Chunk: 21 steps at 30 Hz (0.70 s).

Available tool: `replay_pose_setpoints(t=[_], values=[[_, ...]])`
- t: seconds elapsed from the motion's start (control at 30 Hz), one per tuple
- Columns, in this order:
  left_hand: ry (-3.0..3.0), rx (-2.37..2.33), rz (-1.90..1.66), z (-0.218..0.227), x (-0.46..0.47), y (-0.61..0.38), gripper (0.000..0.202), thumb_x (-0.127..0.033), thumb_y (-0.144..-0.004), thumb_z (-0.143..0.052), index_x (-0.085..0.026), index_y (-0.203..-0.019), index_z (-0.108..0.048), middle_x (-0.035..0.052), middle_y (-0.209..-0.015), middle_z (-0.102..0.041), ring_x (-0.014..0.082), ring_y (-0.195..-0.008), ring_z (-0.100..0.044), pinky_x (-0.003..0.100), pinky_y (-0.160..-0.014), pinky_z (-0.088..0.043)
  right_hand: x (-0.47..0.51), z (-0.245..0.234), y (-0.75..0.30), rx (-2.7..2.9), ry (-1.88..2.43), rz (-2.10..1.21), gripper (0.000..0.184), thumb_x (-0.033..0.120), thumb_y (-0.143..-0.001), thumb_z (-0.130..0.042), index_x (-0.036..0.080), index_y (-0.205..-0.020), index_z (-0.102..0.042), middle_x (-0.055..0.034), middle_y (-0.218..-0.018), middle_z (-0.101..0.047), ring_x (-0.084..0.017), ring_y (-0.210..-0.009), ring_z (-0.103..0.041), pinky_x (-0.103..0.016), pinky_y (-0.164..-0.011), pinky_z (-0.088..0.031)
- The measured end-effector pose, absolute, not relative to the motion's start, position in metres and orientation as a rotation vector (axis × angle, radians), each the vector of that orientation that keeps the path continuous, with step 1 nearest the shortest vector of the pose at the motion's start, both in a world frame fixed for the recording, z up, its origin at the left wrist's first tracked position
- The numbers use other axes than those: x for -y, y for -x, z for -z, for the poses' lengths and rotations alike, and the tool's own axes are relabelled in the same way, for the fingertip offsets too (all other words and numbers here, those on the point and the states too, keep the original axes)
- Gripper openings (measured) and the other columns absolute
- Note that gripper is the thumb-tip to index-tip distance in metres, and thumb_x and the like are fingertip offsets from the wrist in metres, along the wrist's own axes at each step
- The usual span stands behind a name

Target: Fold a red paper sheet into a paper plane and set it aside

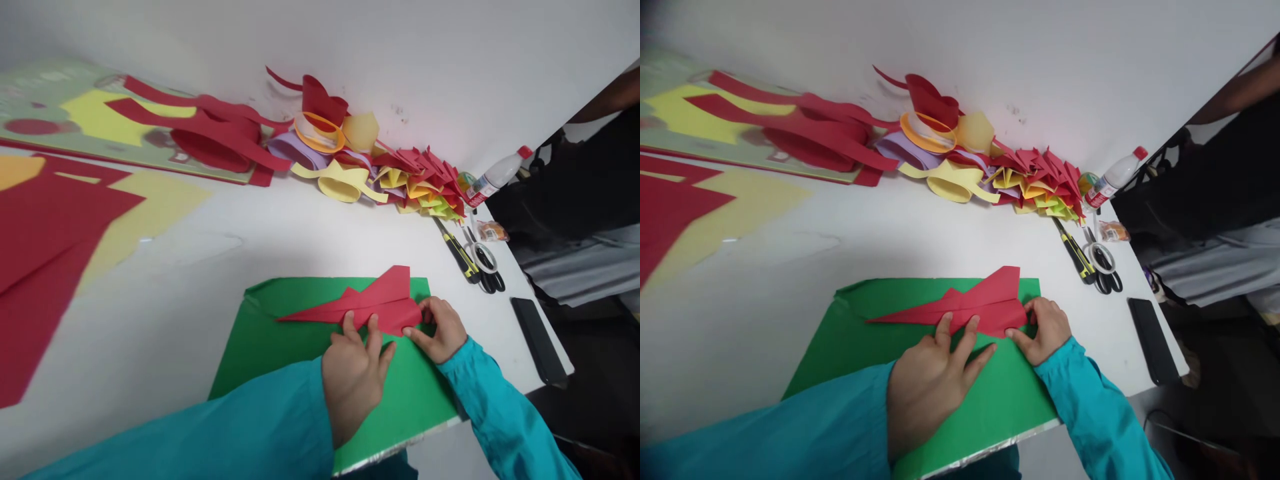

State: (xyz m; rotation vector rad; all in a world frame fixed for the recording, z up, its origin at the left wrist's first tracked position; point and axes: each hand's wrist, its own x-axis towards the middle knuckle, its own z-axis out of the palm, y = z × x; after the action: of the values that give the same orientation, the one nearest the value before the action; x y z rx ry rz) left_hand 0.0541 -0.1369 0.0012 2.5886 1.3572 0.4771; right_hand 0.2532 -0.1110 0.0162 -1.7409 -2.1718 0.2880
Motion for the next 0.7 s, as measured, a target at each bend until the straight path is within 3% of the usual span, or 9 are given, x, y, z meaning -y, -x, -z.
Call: replay_pose_setpoints(t=[0.23, 0.43, 0.53, 0.63, 0.7], values=[[-2.617, -1.419, -0.369, -0.009, 0.134, -0.058, 0.04, -0.038, -0.082, -0.05, -0.02, -0.118, -0.054, 0.0208, -0.116, -0.056, 0.0342, -0.088, -0.06, 0.037, -0.058, -0.045, 0.112, -0.01, -0.257, 2.129, 1.747, -0.273, 0.036, 0.046, -0.067, -0.063, 0.018, -0.087, -0.052, 0.0006, -0.064, -0.051, -0.015, -0.059, -0.048, -0.028, -0.056, -0.04], [-2.692, -1.457, -0.436, -0.018, 0.137, -0.047, 0.028, -0.029, -0.084, -0.046, -0.019, -0.106, -0.061, 0.0173, -0.112, -0.06, 0.0313, -0.094, -0.058, 0.038, -0.061, -0.045, 0.113, -0.004, -0.262, 2.051, 1.684, -0.24, 0.041, 0.051, -0.071, -0.059, 0.018, -0.093, -0.049, 0.0008, -0.063, -0.052, -0.015, -0.057, -0.049, -0.029, -0.054, -0.042], [-2.866, -1.251, -0.585, -0.026, 0.134, -0.028, 0.023, -0.023, -0.085, -0.044, -0.02, -0.095, -0.064, 0.0121, -0.113, -0.06, 0.0289, -0.101, -0.054, 0.038, -0.067, -0.045, 0.112, -0.015, -0.259, 2.048, 1.607, -0.084, 0.043, 0.049, -0.071, -0.061, 0.016, -0.097, -0.05, -0.0051, -0.075, -0.057, -0.018, -0.067, -0.053, -0.033, -0.059, -0.046], [-2.948, -1.095, -0.673, -0.035, 0.119, -0.001, 0.022, -0.019, -0.085, -0.042, -0.018, -0.083, -0.064, 0.0091, -0.096, -0.063, 0.0224, -0.087, -0.057, 0.033, -0.064, -0.045, 0.112, -0.034, -0.251, 2.118, 1.466, 0.03, 0.035, 0.042, -0.075, -0.059, 0.018, -0.099, -0.05, -0.0092, -0.09, -0.057, -0.023, -0.082, -0.054, -0.037, -0.067, -0.047], [-2.895, -1.092, -0.532, -0.04, 0.102, 0.018, 0.019, -0.019, -0.082, -0.045, -0.017, -0.077, -0.063, 0.0065, -0.079, -0.06, 0.0179, -0.072, -0.054, 0.029, -0.059, -0.043, 0.111, -0.047, -0.242, 2.167, 1.37, 0.026, 0.031, 0.037, -0.077, -0.058, 0.02, -0.101, -0.05, -0.0095, -0.094, -0.058, -0.024, -0.089, -0.053, -0.038, -0.072, -0.046]])
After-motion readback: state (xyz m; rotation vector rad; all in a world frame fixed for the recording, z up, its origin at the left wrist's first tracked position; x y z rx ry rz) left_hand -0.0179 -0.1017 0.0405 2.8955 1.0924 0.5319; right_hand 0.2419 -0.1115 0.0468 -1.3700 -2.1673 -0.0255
